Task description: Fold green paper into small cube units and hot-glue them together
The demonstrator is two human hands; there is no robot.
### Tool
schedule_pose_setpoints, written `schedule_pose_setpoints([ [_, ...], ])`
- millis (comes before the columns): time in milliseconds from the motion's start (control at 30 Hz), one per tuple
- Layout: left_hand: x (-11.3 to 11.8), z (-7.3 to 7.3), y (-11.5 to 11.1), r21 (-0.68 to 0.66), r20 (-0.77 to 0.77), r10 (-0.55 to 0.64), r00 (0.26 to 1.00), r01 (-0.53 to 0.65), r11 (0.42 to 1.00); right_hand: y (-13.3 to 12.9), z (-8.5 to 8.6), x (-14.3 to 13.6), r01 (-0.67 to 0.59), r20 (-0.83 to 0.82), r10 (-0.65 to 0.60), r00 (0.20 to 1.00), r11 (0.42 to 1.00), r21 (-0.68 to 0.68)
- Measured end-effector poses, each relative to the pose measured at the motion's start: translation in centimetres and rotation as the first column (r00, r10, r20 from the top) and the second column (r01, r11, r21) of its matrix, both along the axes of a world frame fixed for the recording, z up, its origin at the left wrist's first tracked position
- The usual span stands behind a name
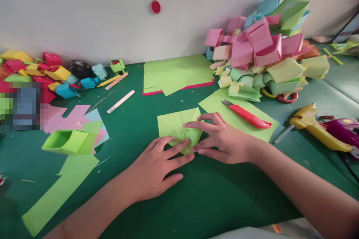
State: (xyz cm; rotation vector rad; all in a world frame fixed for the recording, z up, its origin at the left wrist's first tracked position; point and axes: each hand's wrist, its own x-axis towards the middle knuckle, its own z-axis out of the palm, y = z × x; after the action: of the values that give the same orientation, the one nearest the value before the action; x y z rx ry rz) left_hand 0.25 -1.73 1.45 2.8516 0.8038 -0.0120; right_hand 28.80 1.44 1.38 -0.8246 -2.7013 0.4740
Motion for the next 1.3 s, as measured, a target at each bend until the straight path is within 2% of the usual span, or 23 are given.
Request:
schedule_pose_setpoints([
  [167, 0.1, 0.1, 0.0, 0.000, -0.014, 0.004, 1.000, -0.004, 1.000, 0.9, 0.3, 1.2, 0.089, 0.059, -0.087, 0.994, 0.996, -0.031],
  [367, 0.0, 0.1, -0.1, 0.000, 0.005, 0.014, 1.000, -0.014, 1.000, 1.7, 0.8, 2.6, 0.249, 0.118, -0.252, 0.961, 0.968, 0.039],
  [600, 0.0, 0.2, -0.1, 0.006, 0.035, 0.012, 0.999, -0.012, 1.000, 1.8, 0.4, 3.0, 0.293, 0.090, -0.306, 0.948, 0.947, 0.133],
  [733, 0.1, 0.0, -0.1, 0.006, 0.070, 0.015, 0.997, -0.016, 1.000, 2.2, 0.2, 3.6, 0.362, 0.035, -0.383, 0.923, 0.896, 0.256],
  [833, 0.0, -0.4, 0.1, 0.020, 0.141, 0.006, 0.990, -0.009, 1.000, 2.5, 0.1, 4.0, 0.419, -0.009, -0.434, 0.901, 0.865, 0.276],
  [900, -0.2, -0.8, 0.2, 0.039, 0.200, -0.013, 0.980, 0.006, 0.999, 2.6, 0.0, 4.1, 0.414, -0.012, -0.426, 0.905, 0.872, 0.262],
  [1067, -0.5, -1.2, 0.6, 0.044, 0.293, -0.018, 0.956, 0.005, 0.999, 2.7, -0.6, 3.9, 0.268, 0.053, -0.287, 0.956, 0.935, 0.234],
  [1300, -0.5, -1.1, 0.8, 0.058, 0.329, -0.051, 0.943, 0.033, 0.998, 2.9, -0.6, 3.8, 0.202, -0.017, -0.204, 0.979, 0.944, 0.260],
])
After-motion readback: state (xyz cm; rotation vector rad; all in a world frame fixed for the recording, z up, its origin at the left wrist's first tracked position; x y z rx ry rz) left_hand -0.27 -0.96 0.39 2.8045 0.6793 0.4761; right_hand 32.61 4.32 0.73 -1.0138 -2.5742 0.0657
